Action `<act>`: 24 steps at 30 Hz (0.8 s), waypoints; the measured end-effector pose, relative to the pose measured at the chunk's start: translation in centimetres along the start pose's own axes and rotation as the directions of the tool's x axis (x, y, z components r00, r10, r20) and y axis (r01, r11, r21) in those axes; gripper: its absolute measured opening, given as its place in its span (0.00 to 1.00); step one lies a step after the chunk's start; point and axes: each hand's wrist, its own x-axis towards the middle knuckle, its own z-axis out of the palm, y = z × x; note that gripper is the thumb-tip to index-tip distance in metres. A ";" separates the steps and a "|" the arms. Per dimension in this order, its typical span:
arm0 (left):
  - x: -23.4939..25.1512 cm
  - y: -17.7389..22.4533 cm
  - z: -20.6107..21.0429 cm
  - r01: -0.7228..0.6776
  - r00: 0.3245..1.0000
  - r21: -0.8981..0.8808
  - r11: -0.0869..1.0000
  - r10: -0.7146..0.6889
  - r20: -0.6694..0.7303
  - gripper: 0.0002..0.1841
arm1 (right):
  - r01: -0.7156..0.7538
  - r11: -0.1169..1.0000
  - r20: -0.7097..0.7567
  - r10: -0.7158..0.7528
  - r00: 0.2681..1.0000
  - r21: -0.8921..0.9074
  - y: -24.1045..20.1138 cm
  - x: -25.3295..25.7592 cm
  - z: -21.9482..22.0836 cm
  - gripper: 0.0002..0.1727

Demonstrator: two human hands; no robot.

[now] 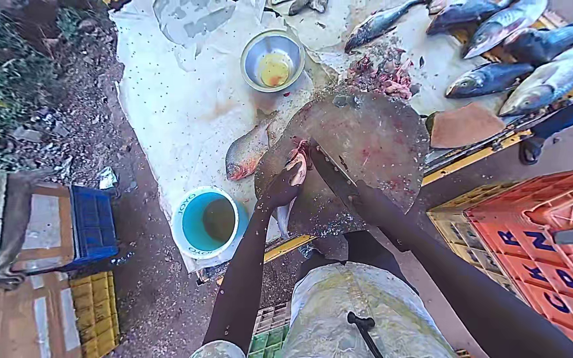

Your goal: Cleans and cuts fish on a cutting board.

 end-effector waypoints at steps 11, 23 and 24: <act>1.7 6.9 11.8 0.261 0.947 0.252 0.932 -0.196 -0.256 0.38 | -0.012 0.832 -0.011 0.007 1.000 -0.555 -5.1 6.1 -3.5 0.24; -0.2 3.9 7.2 0.348 0.817 -0.128 0.929 -0.367 -0.445 0.27 | 0.126 0.971 0.158 -0.095 0.983 -0.203 3.9 1.6 -1.4 0.24; 0.0 3.8 6.4 0.391 0.781 -0.148 0.909 -0.412 -0.470 0.25 | 0.130 0.975 0.148 -0.104 0.984 -0.181 4.2 1.4 -1.6 0.22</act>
